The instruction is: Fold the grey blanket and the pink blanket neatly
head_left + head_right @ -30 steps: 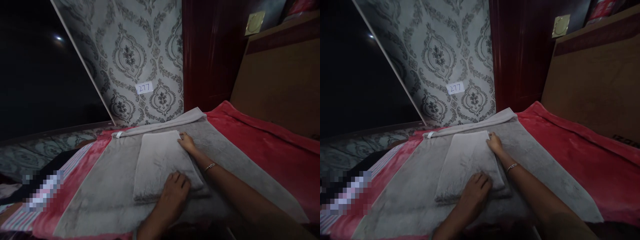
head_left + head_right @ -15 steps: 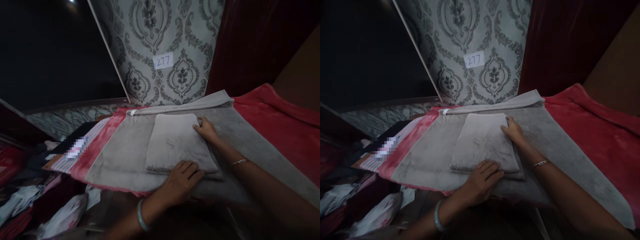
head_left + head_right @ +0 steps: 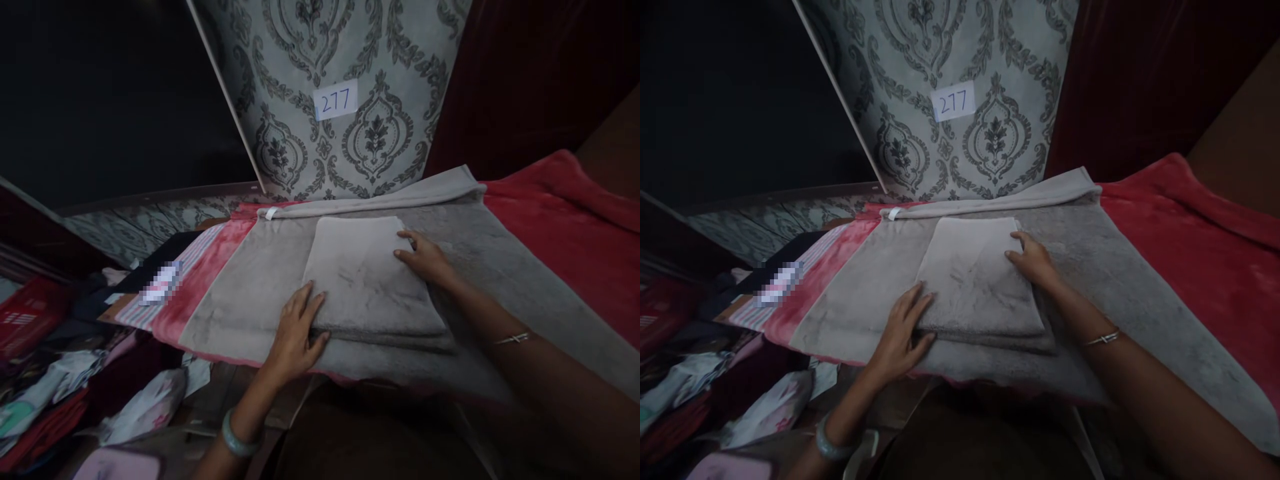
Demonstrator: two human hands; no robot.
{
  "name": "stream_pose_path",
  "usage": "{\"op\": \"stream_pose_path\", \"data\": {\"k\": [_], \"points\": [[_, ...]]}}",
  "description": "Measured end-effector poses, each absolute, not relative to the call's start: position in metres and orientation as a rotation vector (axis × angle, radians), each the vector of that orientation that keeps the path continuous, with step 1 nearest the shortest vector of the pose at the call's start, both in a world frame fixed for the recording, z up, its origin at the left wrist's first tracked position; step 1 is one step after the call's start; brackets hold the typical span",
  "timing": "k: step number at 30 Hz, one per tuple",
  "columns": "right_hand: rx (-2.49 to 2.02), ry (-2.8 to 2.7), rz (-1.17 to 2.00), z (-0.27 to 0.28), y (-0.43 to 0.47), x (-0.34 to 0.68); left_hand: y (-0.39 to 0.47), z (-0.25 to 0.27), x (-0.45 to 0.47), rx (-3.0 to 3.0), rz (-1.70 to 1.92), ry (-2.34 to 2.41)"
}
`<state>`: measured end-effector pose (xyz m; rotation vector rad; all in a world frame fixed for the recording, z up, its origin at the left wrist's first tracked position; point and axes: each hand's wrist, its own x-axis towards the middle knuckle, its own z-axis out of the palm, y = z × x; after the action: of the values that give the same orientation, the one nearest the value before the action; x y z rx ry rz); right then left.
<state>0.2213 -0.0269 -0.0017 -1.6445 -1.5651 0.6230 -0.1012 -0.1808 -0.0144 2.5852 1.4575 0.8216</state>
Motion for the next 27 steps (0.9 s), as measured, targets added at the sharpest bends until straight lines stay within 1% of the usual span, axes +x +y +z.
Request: {"op": "stream_pose_path", "data": {"k": [6, 10, 14, 18, 22, 27], "points": [[-1.434, -1.257, 1.017, 0.024, -0.018, 0.215, -0.176, -0.021, -0.107, 2.466, 0.918, 1.318], [-1.349, -1.150, 1.156, 0.036, -0.014, 0.208, -0.175, -0.022, -0.119, 2.344, 0.996, 1.343], [-1.352, -1.135, 1.146, 0.033, -0.014, 0.208, -0.175, -0.024, -0.125, 2.232, 1.037, 1.463], [-1.463, -1.167, 1.091, 0.014, -0.025, 0.217, -0.175, -0.027, -0.120, 2.189, 1.040, 1.502], [-1.442, -1.268, 1.153, 0.000, -0.043, 0.227, -0.175, -0.031, -0.112, 2.182, 1.103, 1.583], [-1.400, -1.476, 1.065, 0.004, -0.055, 0.230, -0.174, -0.028, -0.109, 2.168, 1.069, 1.597]]}}
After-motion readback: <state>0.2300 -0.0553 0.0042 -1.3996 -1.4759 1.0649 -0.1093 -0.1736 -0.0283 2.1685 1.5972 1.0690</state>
